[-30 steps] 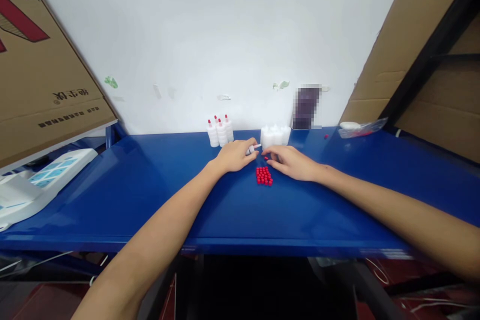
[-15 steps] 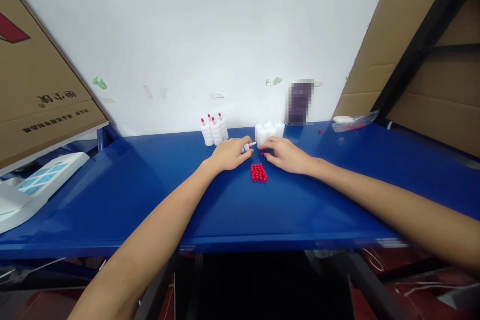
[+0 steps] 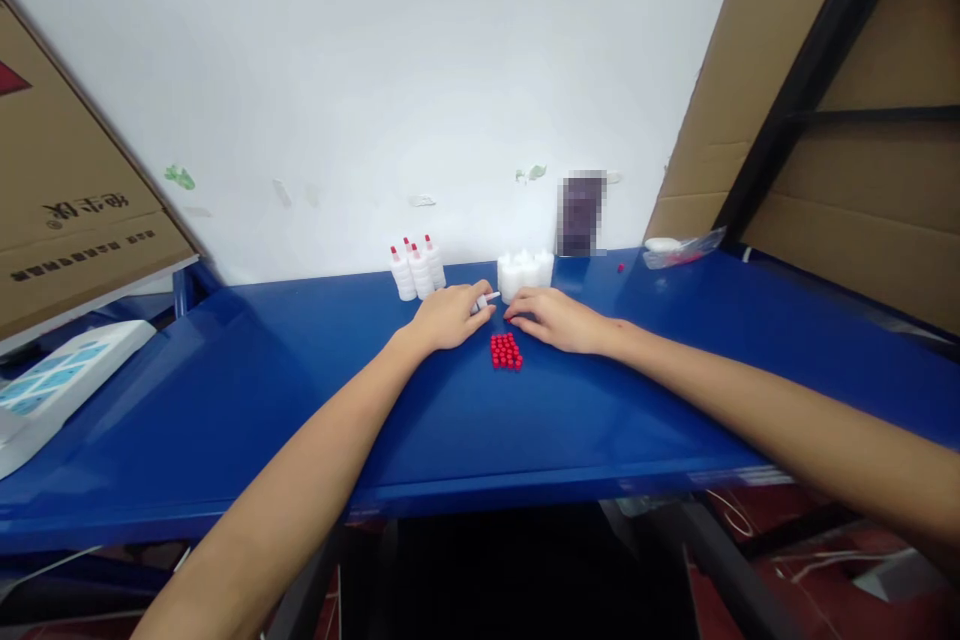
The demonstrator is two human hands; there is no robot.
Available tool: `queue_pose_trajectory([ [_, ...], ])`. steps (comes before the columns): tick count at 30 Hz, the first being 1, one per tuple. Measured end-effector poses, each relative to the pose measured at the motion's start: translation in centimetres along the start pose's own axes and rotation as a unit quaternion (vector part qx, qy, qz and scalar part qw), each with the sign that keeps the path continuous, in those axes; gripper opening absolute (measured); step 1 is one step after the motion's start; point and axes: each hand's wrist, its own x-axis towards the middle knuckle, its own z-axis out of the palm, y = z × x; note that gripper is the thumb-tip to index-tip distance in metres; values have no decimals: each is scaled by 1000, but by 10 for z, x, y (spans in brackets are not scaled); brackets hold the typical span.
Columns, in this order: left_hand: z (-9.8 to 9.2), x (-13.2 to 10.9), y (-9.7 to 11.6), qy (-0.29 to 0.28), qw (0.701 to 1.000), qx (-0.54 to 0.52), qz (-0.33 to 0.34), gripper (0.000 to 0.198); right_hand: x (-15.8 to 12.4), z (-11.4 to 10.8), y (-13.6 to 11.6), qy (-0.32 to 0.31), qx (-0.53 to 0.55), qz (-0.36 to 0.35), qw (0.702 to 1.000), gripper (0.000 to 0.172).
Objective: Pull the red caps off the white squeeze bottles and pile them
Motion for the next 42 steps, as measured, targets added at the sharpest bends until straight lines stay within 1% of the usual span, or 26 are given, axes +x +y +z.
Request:
queue_pose_trajectory([
  [9, -1, 0, 1, 0, 1000, 1, 2, 37, -2, -4, -10, -15, -11, 13, 1000, 21],
  [12, -1, 0, 1, 0, 1000, -1, 4, 38, -2, -4, -13, -18, -23, 14, 999, 23],
  [18, -1, -1, 1, 1, 1000, 1, 5, 38, -4, -1, -13, 2, -46, -9, 999, 30],
  [24, -2, 0, 1, -6, 1000, 2, 4, 38, -6, -1, -12, -8, -75, -27, 997, 34],
  [27, -1, -1, 1, -5, 1000, 3, 5, 38, -6, -1, -13, -9, -69, -17, 997, 37],
  [35, -1, -1, 1, -2, 1000, 5, 4, 37, -5, -2, -13, -12, -43, 4, 999, 35],
  [42, -1, 0, 1, 0, 1000, 4, 3, 37, -7, -16, -19, -29, -23, -14, 999, 32],
])
